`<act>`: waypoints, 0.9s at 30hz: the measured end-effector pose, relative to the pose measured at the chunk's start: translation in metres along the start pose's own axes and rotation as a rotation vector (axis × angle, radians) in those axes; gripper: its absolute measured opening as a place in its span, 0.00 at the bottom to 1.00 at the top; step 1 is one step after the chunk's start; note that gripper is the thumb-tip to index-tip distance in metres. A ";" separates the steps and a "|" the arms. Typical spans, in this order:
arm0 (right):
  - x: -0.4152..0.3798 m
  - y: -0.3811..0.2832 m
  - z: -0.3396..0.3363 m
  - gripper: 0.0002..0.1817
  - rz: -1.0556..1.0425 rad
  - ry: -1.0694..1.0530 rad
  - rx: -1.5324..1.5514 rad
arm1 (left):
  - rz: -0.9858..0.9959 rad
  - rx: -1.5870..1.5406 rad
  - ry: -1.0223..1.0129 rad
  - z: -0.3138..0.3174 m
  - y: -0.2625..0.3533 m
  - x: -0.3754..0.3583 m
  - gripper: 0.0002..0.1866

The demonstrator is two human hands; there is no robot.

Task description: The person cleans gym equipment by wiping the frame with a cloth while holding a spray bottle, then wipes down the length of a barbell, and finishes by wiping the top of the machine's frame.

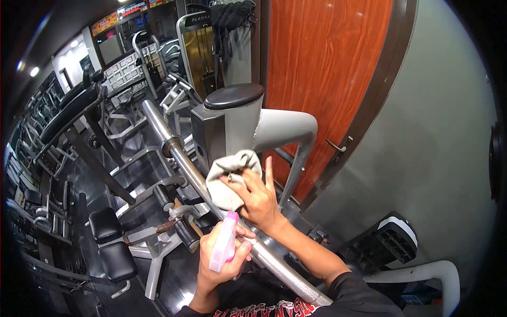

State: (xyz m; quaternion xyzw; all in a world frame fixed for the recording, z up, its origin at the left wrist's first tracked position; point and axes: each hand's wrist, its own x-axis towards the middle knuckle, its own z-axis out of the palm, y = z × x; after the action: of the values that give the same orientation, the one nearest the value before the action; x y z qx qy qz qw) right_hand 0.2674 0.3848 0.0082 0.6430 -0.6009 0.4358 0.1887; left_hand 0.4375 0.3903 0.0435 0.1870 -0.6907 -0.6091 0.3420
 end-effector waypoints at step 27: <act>0.050 0.024 0.013 0.21 -0.224 0.412 -0.050 | 0.071 -0.068 0.012 -0.001 -0.012 -0.005 0.09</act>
State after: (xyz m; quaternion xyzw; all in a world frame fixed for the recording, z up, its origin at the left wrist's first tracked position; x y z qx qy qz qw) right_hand 0.2442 0.3397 0.0337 0.5983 -0.4852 0.5192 0.3703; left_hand 0.4396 0.3905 0.0308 0.1544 -0.6736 -0.6188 0.3736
